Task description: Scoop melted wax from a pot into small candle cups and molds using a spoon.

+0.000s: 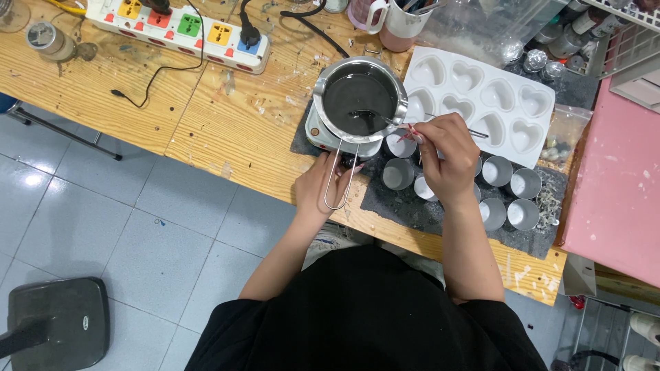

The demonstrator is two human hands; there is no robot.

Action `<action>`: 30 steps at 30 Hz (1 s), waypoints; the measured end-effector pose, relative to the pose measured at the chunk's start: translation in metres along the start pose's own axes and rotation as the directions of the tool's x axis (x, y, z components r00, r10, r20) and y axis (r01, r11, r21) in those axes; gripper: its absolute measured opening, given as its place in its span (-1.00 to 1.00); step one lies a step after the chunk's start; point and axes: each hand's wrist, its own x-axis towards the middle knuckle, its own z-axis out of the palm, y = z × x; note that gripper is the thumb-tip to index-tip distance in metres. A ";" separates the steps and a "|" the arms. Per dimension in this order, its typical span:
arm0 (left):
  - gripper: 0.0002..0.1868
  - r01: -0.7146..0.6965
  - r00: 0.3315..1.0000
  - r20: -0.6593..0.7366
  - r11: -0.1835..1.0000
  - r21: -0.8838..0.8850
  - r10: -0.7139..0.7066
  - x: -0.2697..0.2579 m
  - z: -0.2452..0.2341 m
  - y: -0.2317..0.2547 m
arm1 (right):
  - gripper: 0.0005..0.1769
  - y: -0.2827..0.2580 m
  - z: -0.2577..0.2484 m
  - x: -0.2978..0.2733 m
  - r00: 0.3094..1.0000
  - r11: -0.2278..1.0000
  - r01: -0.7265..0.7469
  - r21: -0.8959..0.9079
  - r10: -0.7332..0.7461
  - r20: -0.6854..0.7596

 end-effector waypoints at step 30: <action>-0.48 0.056 0.997 0.044 0.998 0.003 -0.056 0.001 -0.015 0.012 | -0.79 -0.006 -0.004 0.002 1.000 1.000 0.024 0.007 -0.024 0.003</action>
